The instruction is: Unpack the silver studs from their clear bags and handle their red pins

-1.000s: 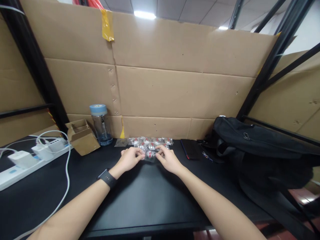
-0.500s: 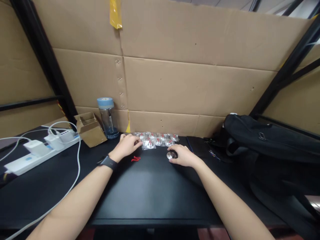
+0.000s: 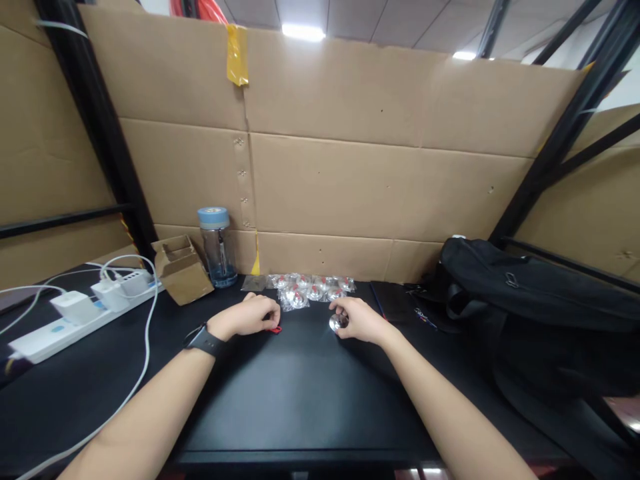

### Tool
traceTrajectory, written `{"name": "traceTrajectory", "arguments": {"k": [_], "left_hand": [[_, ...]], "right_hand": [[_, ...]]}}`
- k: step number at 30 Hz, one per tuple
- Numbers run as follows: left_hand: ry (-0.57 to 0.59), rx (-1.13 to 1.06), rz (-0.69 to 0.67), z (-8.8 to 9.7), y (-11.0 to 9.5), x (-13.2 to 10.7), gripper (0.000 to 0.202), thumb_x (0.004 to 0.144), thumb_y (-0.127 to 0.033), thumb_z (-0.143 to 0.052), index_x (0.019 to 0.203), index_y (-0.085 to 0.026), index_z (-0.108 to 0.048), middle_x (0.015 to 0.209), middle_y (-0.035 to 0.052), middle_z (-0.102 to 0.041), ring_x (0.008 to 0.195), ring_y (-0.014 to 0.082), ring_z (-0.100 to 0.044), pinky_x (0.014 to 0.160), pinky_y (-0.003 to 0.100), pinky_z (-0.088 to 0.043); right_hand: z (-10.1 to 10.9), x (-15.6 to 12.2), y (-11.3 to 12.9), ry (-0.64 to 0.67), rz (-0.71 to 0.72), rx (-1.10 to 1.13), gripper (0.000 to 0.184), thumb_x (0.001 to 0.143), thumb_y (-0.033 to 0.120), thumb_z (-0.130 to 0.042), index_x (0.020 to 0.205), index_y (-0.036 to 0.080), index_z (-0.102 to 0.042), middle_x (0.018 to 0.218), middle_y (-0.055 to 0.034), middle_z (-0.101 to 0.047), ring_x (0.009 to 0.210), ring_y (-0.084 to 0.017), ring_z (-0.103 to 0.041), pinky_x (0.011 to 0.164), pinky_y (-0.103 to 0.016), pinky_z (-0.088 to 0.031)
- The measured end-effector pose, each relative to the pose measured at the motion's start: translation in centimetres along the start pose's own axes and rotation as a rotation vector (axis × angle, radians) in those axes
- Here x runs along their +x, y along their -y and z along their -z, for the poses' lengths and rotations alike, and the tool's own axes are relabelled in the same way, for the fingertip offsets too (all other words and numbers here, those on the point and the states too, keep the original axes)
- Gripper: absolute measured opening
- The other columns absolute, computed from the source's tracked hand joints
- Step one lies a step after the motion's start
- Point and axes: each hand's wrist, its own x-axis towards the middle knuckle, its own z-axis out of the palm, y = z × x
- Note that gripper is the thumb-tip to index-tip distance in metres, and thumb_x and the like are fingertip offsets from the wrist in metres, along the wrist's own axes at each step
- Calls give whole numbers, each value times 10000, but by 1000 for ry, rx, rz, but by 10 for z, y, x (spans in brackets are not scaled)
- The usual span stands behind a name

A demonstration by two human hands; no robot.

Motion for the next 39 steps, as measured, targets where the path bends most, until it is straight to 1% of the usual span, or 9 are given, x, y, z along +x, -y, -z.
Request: {"name": "traceTrajectory", "arguments": {"k": [5, 8, 12, 16, 20, 24, 29, 32, 39], "left_hand": [[-135, -92, -16, 0, -14, 0, 183, 943, -368, -513, 880, -254, -641, 833, -13, -735, 798, 170, -667, 874, 286, -373], [-188, -161, -43, -1, -28, 3, 213, 936, -418, -542, 889, -250, -665, 868, -12, -751, 844, 168, -680, 902, 284, -373], [-251, -185, -1, -7, -42, 10, 214, 860, -460, -668, 828, -253, -714, 884, -23, -766, 864, 184, -684, 959, 318, -353], [-353, -213, 25, -14, -50, 15, 181, 861, -454, -683, 889, -293, -759, 977, -17, -776, 969, 211, -682, 986, 348, -341], [-444, -189, 42, -15, -59, 16, 240, 925, -467, -596, 945, -307, -774, 1040, 17, -769, 1054, 245, -651, 969, 379, -351], [-482, -172, 49, -15, -71, 14, 277, 957, -460, -551, 940, -276, -757, 1037, 39, -760, 1019, 243, -645, 940, 389, -347], [-622, -116, 33, -21, -82, 14, 263, 982, -400, -522, 919, -264, -737, 1169, 46, -684, 1137, 247, -570, 933, 396, -326], [-694, -84, 34, -26, -84, 14, 222, 968, -376, -549, 918, -274, -739, 1228, 55, -630, 1185, 264, -529, 935, 412, -321], [-765, 9, 17, -28, -82, 13, 166, 948, -349, -595, 913, -292, -747, 1241, 65, -598, 1202, 284, -486, 899, 425, -324]], "right_hand": [[3, -2, 7, -9, 46, -91, 553, 579, 138, -769, 1114, 245, -673, 1051, -43, -652, 902, -208, -636, 808, -287, -477], [5, -1, 11, -40, 85, -99, 554, 585, 136, -758, 1125, 236, -676, 1139, -70, -623, 958, -227, -631, 855, -310, -483], [7, 0, 18, -155, 142, 53, 480, 618, 144, -723, 1091, 217, -681, 1074, -56, -666, 933, -209, -638, 864, -307, -493], [6, 2, 28, -254, 142, 265, 378, 672, 154, -673, 1044, 216, -682, 935, -12, -717, 834, -172, -663, 788, -288, -507], [-2, 2, 39, -315, 125, 483, 387, 687, 178, -684, 1072, 208, -659, 1026, -42, -721, 937, -199, -692, 763, -291, -531], [-13, 2, 50, -349, 119, 652, 407, 696, 198, -707, 1096, 214, -634, 1092, -72, -698, 1024, -228, -679, 740, -298, -561], [-19, 0, 64, -425, 131, 736, 407, 714, 207, -722, 1107, 234, -618, 1156, -82, -676, 1074, -234, -666, 783, -324, -576], [-20, -1, 68, -424, 138, 752, 418, 709, 206, -741, 1104, 236, -610, 1156, -80, -683, 1075, -236, -673, 799, -332, -579], [-22, -1, 67, -408, 152, 794, 405, 714, 201, -759, 1088, 236, -608, 1162, -77, -690, 1076, -230, -680, 817, -334, -578]]}}
